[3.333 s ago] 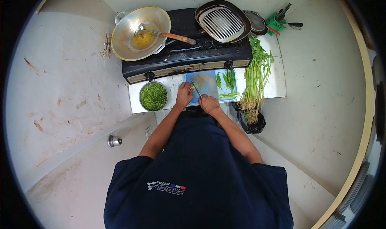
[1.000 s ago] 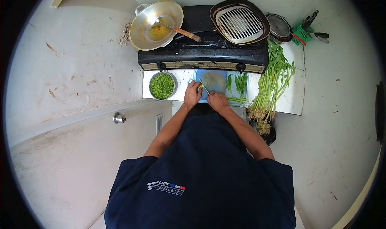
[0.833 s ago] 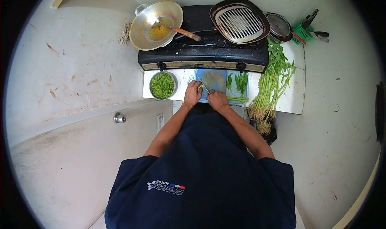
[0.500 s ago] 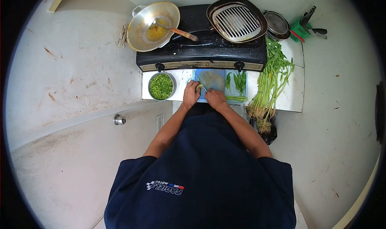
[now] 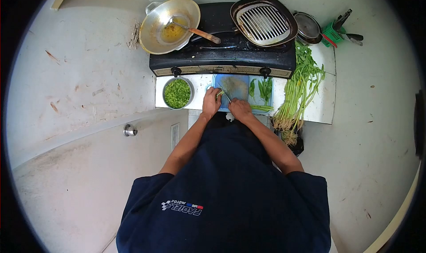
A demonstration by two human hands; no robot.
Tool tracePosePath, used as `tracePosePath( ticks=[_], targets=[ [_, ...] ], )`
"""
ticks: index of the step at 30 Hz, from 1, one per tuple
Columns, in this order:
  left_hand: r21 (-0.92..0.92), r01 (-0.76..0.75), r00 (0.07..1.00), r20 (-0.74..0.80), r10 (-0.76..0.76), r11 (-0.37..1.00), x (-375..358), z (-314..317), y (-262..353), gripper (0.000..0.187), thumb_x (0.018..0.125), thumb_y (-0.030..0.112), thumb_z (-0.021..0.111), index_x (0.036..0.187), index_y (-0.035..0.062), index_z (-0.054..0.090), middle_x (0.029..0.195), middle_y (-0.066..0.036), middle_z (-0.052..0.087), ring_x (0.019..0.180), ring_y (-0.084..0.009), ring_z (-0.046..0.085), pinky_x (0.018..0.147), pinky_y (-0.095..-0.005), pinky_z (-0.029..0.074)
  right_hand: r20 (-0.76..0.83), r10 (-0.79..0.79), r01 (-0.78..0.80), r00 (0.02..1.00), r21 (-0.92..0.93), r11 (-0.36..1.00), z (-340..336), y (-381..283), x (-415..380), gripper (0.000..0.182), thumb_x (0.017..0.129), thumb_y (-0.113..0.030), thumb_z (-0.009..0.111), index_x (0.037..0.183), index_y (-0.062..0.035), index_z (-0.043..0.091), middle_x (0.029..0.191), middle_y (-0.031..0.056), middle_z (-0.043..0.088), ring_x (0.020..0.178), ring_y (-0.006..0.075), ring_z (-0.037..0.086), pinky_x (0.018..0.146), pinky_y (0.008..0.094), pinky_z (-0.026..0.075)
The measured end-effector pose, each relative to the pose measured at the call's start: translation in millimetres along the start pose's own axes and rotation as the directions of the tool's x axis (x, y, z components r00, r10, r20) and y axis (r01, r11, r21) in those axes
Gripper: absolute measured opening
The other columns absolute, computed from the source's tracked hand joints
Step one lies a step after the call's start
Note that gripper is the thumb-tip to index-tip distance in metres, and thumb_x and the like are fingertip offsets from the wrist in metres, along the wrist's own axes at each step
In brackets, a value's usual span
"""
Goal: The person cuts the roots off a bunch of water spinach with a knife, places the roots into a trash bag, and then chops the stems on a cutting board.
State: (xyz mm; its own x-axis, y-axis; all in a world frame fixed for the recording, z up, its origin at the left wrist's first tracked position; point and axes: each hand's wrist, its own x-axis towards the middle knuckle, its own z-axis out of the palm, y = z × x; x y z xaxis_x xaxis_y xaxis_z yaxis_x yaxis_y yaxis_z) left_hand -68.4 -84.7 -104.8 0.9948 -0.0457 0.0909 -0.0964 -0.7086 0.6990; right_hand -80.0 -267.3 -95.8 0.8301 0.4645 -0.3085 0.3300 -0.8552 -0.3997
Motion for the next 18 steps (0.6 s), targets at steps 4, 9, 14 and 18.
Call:
tracePosePath(
  ticks=[4, 9, 14, 18],
  targets=[
    [-0.023, 0.002, 1.000, 0.019, -0.002, 1.000, 0, -2, 1, 0.018, 0.086, -0.002, 0.069, 0.104, 0.0017, 0.069, 0.093, -0.018, 0.058, 0.091, -0.0407, 0.060, 0.080, -0.0470, 0.050, -0.020, -0.020, 0.021, 1.000, 0.047, 0.999, 11, 10, -12, 0.035, 0.103, -0.028, 0.054, 0.094, 0.0022, 0.070, 0.089, 0.0221, 0.074, 0.082, 0.0380, 0.075, 0.075, 0.0486, 0.060],
    [-0.001, -0.020, 0.999, 0.033, 0.020, 1.000, 1, -6, 4, 0.020, 0.084, -0.005, 0.068, 0.103, 0.0027, 0.069, 0.092, -0.018, 0.057, 0.092, -0.0410, 0.059, 0.082, -0.0477, 0.050, 0.047, 0.060, -0.062, 0.997, 0.048, 0.997, -6, 3, -25, 0.030, 0.102, -0.022, 0.056, 0.094, 0.0000, 0.074, 0.099, 0.0205, 0.074, 0.087, 0.0366, 0.076, 0.075, 0.0479, 0.061],
    [-0.005, -0.044, 0.998, 0.034, 0.044, 0.999, 2, -6, 2, 0.021, 0.084, -0.005, 0.069, 0.104, 0.0036, 0.069, 0.091, -0.018, 0.057, 0.091, -0.0409, 0.059, 0.081, -0.0474, 0.050, -0.067, 0.011, -0.006, 0.998, 0.074, 0.997, 12, 10, -5, 0.037, 0.104, -0.029, 0.054, 0.091, 0.0024, 0.070, 0.087, 0.0230, 0.074, 0.080, 0.0386, 0.075, 0.073, 0.0483, 0.060],
    [0.007, -0.036, 0.999, 0.038, 0.036, 0.999, 2, -5, -1, 0.021, 0.084, -0.004, 0.070, 0.103, 0.0038, 0.069, 0.091, -0.018, 0.056, 0.090, -0.0402, 0.059, 0.080, -0.0470, 0.050, -0.115, 0.020, -0.006, 0.993, 0.117, 0.993, 7, 4, 4, 0.040, 0.104, -0.031, 0.054, 0.091, 0.0032, 0.069, 0.080, 0.0248, 0.073, 0.077, 0.0401, 0.075, 0.073, 0.0489, 0.060]
  ],
)
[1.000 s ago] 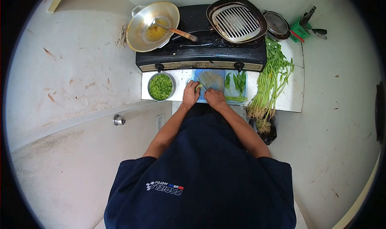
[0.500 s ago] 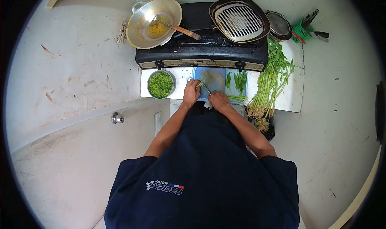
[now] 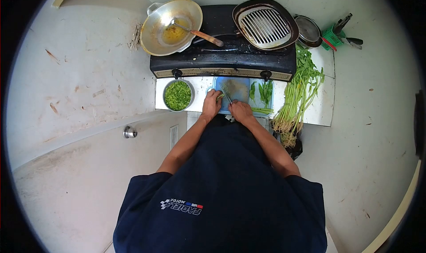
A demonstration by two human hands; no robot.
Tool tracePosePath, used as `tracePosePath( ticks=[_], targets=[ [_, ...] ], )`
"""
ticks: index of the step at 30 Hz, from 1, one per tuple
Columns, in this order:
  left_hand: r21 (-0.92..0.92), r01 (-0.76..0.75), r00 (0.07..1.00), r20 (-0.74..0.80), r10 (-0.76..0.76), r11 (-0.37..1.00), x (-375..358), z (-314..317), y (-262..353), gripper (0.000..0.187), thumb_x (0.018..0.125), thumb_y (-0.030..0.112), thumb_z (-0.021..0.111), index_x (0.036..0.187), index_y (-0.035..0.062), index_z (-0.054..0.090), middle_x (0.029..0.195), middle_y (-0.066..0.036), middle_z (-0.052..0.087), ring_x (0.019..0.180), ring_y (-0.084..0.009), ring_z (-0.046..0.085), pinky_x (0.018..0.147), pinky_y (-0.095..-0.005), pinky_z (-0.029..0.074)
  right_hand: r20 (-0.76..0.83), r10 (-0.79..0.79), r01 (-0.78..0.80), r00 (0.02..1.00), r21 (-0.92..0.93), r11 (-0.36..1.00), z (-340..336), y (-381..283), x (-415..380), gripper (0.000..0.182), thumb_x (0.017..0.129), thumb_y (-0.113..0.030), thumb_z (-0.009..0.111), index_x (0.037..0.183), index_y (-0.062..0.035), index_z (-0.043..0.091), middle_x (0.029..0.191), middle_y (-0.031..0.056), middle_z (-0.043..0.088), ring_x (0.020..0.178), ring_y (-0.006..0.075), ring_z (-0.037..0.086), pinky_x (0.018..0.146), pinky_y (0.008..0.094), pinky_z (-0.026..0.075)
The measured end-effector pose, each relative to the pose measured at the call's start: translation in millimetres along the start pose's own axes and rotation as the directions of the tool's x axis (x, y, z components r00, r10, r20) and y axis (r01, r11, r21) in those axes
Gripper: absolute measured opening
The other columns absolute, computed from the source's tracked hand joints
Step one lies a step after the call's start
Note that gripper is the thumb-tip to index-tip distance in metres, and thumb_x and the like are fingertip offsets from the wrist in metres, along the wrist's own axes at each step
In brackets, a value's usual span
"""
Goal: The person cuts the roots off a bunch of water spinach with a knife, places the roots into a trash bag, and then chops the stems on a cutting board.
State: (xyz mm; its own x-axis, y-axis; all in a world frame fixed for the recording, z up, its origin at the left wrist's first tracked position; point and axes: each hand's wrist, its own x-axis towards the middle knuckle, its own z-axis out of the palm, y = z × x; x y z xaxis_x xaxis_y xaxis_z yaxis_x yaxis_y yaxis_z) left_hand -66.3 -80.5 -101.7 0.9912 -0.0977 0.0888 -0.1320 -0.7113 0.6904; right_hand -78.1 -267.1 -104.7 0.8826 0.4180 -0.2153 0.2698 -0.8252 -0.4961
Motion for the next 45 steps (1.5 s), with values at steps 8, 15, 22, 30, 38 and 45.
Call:
tracePosePath(
  ticks=[8, 15, 22, 30, 38, 45],
  targets=[
    [0.010, -0.019, 1.000, 0.021, 0.019, 1.000, 0, -2, -1, 0.019, 0.087, 0.001, 0.072, 0.106, 0.0025, 0.069, 0.093, -0.019, 0.057, 0.090, -0.0420, 0.060, 0.079, -0.0493, 0.050, 0.066, 0.065, -0.064, 0.996, -0.025, 0.998, -6, -6, -5, 0.039, 0.104, -0.031, 0.051, 0.093, 0.0013, 0.069, 0.081, 0.0232, 0.075, 0.078, 0.0384, 0.076, 0.073, 0.0491, 0.061],
    [0.023, -0.007, 1.000, 0.028, 0.006, 1.000, -1, -4, 3, 0.019, 0.085, 0.000, 0.071, 0.104, 0.0022, 0.069, 0.091, -0.019, 0.057, 0.089, -0.0410, 0.060, 0.079, -0.0481, 0.050, 0.075, 0.055, -0.055, 0.996, 0.009, 0.998, 1, -7, -1, 0.043, 0.106, -0.034, 0.050, 0.098, 0.0045, 0.067, 0.079, 0.0254, 0.074, 0.077, 0.0412, 0.075, 0.075, 0.0514, 0.059],
    [0.008, -0.034, 0.999, 0.001, 0.034, 0.999, 0, -1, -1, 0.019, 0.085, -0.002, 0.071, 0.104, 0.0022, 0.069, 0.092, -0.019, 0.057, 0.089, -0.0412, 0.059, 0.079, -0.0480, 0.049, 0.036, 0.007, -0.007, 0.999, 0.012, 1.000, 8, -9, 13, 0.040, 0.105, -0.031, 0.051, 0.095, 0.0032, 0.069, 0.083, 0.0239, 0.075, 0.079, 0.0404, 0.075, 0.076, 0.0500, 0.059],
    [-0.030, -0.009, 1.000, -0.011, 0.009, 1.000, -1, 0, 0, 0.018, 0.086, 0.000, 0.072, 0.104, 0.0020, 0.069, 0.093, -0.018, 0.058, 0.091, -0.0406, 0.060, 0.081, -0.0474, 0.050, 0.149, 0.046, -0.030, 0.988, -0.110, 0.993, 2, -12, 8, 0.027, 0.101, -0.021, 0.056, 0.100, -0.0021, 0.076, 0.109, 0.0213, 0.073, 0.091, 0.0355, 0.077, 0.078, 0.0491, 0.061],
    [0.007, -0.022, 1.000, 0.011, 0.022, 1.000, -1, -3, 3, 0.016, 0.087, 0.000, 0.071, 0.103, 0.0010, 0.068, 0.094, -0.019, 0.059, 0.090, -0.0413, 0.060, 0.081, -0.0483, 0.049, 0.056, 0.026, -0.022, 0.998, -0.070, 0.997, 16, -5, -2, 0.037, 0.103, -0.030, 0.052, 0.096, 0.0014, 0.071, 0.085, 0.0217, 0.075, 0.080, 0.0382, 0.075, 0.077, 0.0494, 0.059],
    [-0.017, -0.026, 1.000, -0.017, 0.026, 1.000, -1, 0, 1, 0.015, 0.087, -0.002, 0.069, 0.102, 0.0009, 0.068, 0.095, -0.020, 0.060, 0.093, -0.0423, 0.060, 0.083, -0.0486, 0.050, -0.003, -0.006, 0.005, 1.000, -0.077, 0.997, 20, -5, 6, 0.036, 0.102, -0.028, 0.054, 0.092, 0.0010, 0.072, 0.088, 0.0232, 0.075, 0.081, 0.0388, 0.075, 0.077, 0.0494, 0.059]
  ],
)
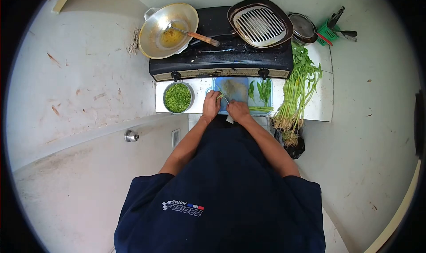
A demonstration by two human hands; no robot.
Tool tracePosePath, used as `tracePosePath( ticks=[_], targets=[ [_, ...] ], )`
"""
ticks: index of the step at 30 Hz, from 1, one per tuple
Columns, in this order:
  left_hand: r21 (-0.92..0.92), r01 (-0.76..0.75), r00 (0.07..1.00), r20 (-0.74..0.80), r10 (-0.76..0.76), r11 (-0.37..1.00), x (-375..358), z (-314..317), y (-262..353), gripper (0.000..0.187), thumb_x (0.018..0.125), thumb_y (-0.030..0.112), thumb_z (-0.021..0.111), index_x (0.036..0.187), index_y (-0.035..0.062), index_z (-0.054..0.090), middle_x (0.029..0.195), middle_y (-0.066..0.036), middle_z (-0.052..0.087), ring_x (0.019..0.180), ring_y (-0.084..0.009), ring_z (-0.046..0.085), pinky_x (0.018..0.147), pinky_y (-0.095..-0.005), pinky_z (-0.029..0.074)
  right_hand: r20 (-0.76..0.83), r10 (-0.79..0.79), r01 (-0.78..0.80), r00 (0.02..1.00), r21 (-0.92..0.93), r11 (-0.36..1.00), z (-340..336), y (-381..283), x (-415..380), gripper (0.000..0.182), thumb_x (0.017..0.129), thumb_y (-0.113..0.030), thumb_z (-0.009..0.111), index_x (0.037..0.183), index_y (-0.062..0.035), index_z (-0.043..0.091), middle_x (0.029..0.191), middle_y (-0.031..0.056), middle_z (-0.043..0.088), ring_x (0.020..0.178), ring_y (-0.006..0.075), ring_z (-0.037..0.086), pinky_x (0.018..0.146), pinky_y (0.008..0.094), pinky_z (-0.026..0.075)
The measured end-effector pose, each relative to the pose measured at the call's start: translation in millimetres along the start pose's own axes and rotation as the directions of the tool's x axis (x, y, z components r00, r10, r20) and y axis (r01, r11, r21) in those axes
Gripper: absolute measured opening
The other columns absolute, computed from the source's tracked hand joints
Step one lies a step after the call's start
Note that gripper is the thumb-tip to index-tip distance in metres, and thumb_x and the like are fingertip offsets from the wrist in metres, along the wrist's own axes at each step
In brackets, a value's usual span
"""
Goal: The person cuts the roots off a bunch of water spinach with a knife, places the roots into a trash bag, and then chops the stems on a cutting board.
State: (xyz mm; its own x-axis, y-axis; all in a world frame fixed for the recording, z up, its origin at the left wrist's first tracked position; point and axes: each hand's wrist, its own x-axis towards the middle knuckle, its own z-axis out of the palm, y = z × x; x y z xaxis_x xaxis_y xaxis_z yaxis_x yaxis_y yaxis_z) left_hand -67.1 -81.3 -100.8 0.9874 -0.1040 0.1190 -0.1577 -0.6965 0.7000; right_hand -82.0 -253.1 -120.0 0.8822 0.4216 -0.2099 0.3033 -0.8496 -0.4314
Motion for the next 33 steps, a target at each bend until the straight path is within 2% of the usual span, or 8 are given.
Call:
tracePosePath(
  ticks=[3, 6, 9, 12, 15, 24, 27, 33],
  targets=[
    [-0.031, 0.026, 1.000, 0.006, -0.026, 0.999, -2, 2, -3, 0.015, 0.088, -0.001, 0.070, 0.102, 0.0004, 0.069, 0.095, -0.020, 0.062, 0.093, -0.0423, 0.060, 0.083, -0.0485, 0.050, 0.041, 0.033, -0.034, 0.999, 0.010, 0.999, -5, 3, -17, 0.036, 0.102, -0.028, 0.053, 0.090, 0.0015, 0.071, 0.086, 0.0234, 0.074, 0.080, 0.0392, 0.075, 0.075, 0.0493, 0.059],
    [-0.039, 0.025, 1.000, -0.018, -0.026, 0.999, -3, 3, -3, 0.014, 0.088, -0.001, 0.071, 0.102, 0.0004, 0.069, 0.094, -0.019, 0.063, 0.092, -0.0406, 0.061, 0.082, -0.0474, 0.050, 0.018, -0.019, 0.018, 1.000, 0.048, 0.999, -8, 6, -27, 0.038, 0.103, -0.029, 0.052, 0.089, 0.0014, 0.070, 0.083, 0.0231, 0.074, 0.079, 0.0397, 0.074, 0.074, 0.0497, 0.059],
    [-0.019, -0.006, 1.000, -0.028, 0.005, 1.000, -4, 2, -4, 0.014, 0.087, 0.000, 0.072, 0.101, 0.0007, 0.069, 0.093, -0.017, 0.062, 0.090, -0.0387, 0.062, 0.080, -0.0463, 0.050, 0.113, 0.094, -0.102, 0.989, 0.064, 0.993, -24, 0, -29, 0.036, 0.103, -0.026, 0.053, 0.091, 0.0012, 0.073, 0.096, 0.0222, 0.075, 0.089, 0.0373, 0.076, 0.078, 0.0494, 0.060],
    [-0.021, 0.003, 1.000, -0.016, -0.004, 1.000, -3, 1, -3, 0.015, 0.087, -0.002, 0.071, 0.101, 0.0003, 0.070, 0.094, -0.019, 0.063, 0.093, -0.0408, 0.061, 0.083, -0.0477, 0.050, 0.062, 0.086, -0.091, 0.994, 0.073, 0.993, -19, 4, -23, 0.041, 0.105, -0.031, 0.051, 0.092, 0.0030, 0.069, 0.082, 0.0243, 0.074, 0.079, 0.0404, 0.074, 0.074, 0.0504, 0.059],
    [-0.023, 0.021, 1.000, -0.004, -0.021, 0.999, -3, 1, -2, 0.015, 0.087, -0.002, 0.071, 0.102, 0.0003, 0.070, 0.094, -0.018, 0.062, 0.093, -0.0404, 0.061, 0.083, -0.0471, 0.050, 0.040, 0.079, -0.082, 0.996, 0.080, 0.993, -16, 5, -20, 0.042, 0.105, -0.032, 0.050, 0.093, 0.0038, 0.069, 0.080, 0.0248, 0.073, 0.078, 0.0411, 0.074, 0.074, 0.0511, 0.060],
    [0.008, -0.015, 1.000, -0.011, 0.015, 1.000, -3, 1, -7, 0.016, 0.087, 0.000, 0.073, 0.103, 0.0017, 0.071, 0.093, -0.017, 0.062, 0.093, -0.0386, 0.062, 0.083, -0.0461, 0.050, 0.044, 0.035, -0.039, 0.998, 0.095, 0.995, -18, 0, -21, 0.044, 0.105, -0.034, 0.050, 0.097, 0.0055, 0.067, 0.082, 0.0254, 0.074, 0.078, 0.0419, 0.074, 0.073, 0.0521, 0.059],
    [-0.006, -0.003, 1.000, -0.005, 0.003, 1.000, -2, 1, -8, 0.016, 0.087, 0.000, 0.073, 0.102, 0.0013, 0.071, 0.094, -0.017, 0.062, 0.093, -0.0388, 0.063, 0.083, -0.0460, 0.050, 0.016, 0.072, -0.072, 0.997, 0.057, 0.996, -16, -3, -22, 0.041, 0.105, -0.033, 0.051, 0.090, 0.0018, 0.068, 0.078, 0.0225, 0.073, 0.074, 0.0395, 0.075, 0.071, 0.0500, 0.060],
    [-0.030, 0.003, 1.000, 0.011, -0.003, 1.000, -1, 1, -11, 0.014, 0.086, -0.003, 0.071, 0.099, 0.0015, 0.070, 0.092, -0.018, 0.060, 0.091, -0.0398, 0.061, 0.082, -0.0465, 0.050, 0.036, 0.055, -0.056, 0.998, 0.016, 0.998, -17, -4, -20, 0.041, 0.105, -0.033, 0.050, 0.090, 0.0003, 0.068, 0.076, 0.0207, 0.074, 0.073, 0.0386, 0.075, 0.070, 0.0498, 0.060]
  ],
)
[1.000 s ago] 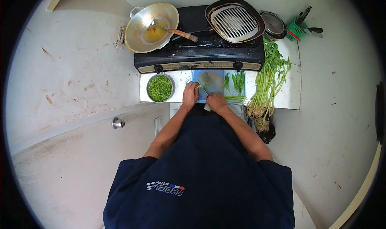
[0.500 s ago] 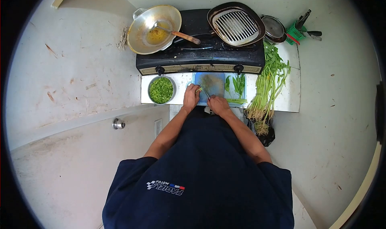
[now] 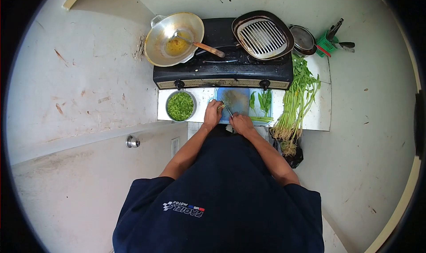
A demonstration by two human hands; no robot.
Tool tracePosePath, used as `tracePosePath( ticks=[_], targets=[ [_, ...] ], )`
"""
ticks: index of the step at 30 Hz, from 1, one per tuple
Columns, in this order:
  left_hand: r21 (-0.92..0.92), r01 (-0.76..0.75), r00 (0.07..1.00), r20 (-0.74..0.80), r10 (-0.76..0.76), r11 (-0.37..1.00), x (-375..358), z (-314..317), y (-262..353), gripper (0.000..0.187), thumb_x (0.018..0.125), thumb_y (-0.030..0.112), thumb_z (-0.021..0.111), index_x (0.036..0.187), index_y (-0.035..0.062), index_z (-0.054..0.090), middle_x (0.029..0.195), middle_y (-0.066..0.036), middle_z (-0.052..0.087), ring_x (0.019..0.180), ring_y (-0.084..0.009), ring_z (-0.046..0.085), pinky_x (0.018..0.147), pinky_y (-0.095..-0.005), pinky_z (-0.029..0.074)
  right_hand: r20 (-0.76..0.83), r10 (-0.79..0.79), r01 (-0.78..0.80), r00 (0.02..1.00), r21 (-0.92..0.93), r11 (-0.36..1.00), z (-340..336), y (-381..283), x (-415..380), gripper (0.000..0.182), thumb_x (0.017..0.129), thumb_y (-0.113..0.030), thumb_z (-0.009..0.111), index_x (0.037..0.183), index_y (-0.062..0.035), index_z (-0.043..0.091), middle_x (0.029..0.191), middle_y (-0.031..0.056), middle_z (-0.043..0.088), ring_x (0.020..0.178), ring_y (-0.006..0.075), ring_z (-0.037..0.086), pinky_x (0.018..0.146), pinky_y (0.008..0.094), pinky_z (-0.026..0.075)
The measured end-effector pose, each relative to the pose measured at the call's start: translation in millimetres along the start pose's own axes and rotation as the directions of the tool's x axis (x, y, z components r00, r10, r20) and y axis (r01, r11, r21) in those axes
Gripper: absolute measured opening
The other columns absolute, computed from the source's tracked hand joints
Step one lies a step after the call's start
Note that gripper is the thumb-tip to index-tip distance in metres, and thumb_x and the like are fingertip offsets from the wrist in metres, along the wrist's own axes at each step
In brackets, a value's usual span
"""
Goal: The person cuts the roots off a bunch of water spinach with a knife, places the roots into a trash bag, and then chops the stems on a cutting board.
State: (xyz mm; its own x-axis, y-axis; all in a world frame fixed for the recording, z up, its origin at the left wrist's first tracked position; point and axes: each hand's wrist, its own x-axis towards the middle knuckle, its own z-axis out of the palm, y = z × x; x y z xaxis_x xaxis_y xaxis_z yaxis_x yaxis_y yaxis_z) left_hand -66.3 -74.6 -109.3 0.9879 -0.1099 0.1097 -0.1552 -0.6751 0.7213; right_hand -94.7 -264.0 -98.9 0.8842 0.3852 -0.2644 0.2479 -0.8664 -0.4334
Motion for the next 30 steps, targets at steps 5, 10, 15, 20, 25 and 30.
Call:
tracePosePath(
  ticks=[5, 10, 15, 20, 25, 30],
  targets=[
    [0.007, 0.013, 1.000, 0.002, -0.013, 1.000, -1, 0, 1, 0.015, 0.086, 0.000, 0.074, 0.101, 0.0007, 0.071, 0.094, -0.017, 0.062, 0.091, -0.0378, 0.062, 0.082, -0.0454, 0.050, 0.016, -0.007, 0.006, 1.000, 0.029, 1.000, 0, 1, 4, 0.040, 0.105, -0.033, 0.051, 0.091, 0.0003, 0.068, 0.080, 0.0220, 0.074, 0.076, 0.0382, 0.076, 0.072, 0.0495, 0.060],
    [-0.002, 0.011, 1.000, -0.022, -0.011, 1.000, -1, 0, 1, 0.015, 0.085, -0.001, 0.074, 0.100, 0.0004, 0.070, 0.093, -0.017, 0.062, 0.091, -0.0387, 0.062, 0.083, -0.0460, 0.050, -0.010, -0.028, 0.028, 1.000, 0.004, 1.000, 5, 1, 14, 0.040, 0.104, -0.033, 0.052, 0.092, 0.0006, 0.069, 0.081, 0.0222, 0.074, 0.078, 0.0384, 0.075, 0.073, 0.0494, 0.060],
    [-0.014, 0.012, 1.000, -0.025, -0.013, 1.000, 0, -1, 4, 0.015, 0.085, 0.000, 0.074, 0.100, 0.0005, 0.070, 0.093, -0.017, 0.062, 0.092, -0.0393, 0.062, 0.082, -0.0463, 0.050, -0.048, -0.075, 0.077, 0.996, 0.028, 0.997, 9, 1, 24, 0.040, 0.104, -0.033, 0.052, 0.093, 0.0024, 0.068, 0.076, 0.0222, 0.074, 0.075, 0.0384, 0.075, 0.072, 0.0487, 0.060],
    [-0.006, 0.013, 1.000, -0.022, -0.013, 1.000, 1, 0, 3, 0.014, 0.086, 0.001, 0.075, 0.100, 0.0006, 0.071, 0.092, -0.017, 0.062, 0.091, -0.0387, 0.063, 0.081, -0.0458, 0.051, -0.052, -0.035, 0.034, 0.998, -0.013, 0.999, 10, -2, 22, 0.033, 0.100, -0.029, 0.057, 0.092, -0.0003, 0.070, 0.084, 0.0197, 0.075, 0.078, 0.0358, 0.076, 0.073, 0.0484, 0.060],
    [-0.039, 0.047, 0.999, -0.004, -0.047, 0.998, 0, 1, 0, 0.013, 0.085, -0.003, 0.072, 0.097, 0.0012, 0.070, 0.092, -0.017, 0.063, 0.092, -0.0397, 0.062, 0.082, -0.0463, 0.051, -0.023, -0.034, 0.034, 0.999, 0.004, 0.999, 9, 2, 12, 0.035, 0.102, -0.030, 0.055, 0.094, 0.0015, 0.068, 0.083, 0.0205, 0.075, 0.078, 0.0363, 0.076, 0.073, 0.0484, 0.060],
    [-0.029, -0.011, 0.998, -0.065, 0.009, 1.000, 0, 2, -2, 0.013, 0.085, -0.004, 0.074, 0.098, -0.0008, 0.071, 0.090, -0.017, 0.065, 0.085, -0.0357, 0.066, 0.077, -0.0435, 0.052, 0.003, -0.029, 0.029, 1.000, 0.061, 0.998, 7, 5, 2, 0.040, 0.105, -0.033, 0.052, 0.096, 0.0036, 0.066, 0.081, 0.0225, 0.074, 0.079, 0.0392, 0.074, 0.074, 0.0491, 0.059]
  ],
)
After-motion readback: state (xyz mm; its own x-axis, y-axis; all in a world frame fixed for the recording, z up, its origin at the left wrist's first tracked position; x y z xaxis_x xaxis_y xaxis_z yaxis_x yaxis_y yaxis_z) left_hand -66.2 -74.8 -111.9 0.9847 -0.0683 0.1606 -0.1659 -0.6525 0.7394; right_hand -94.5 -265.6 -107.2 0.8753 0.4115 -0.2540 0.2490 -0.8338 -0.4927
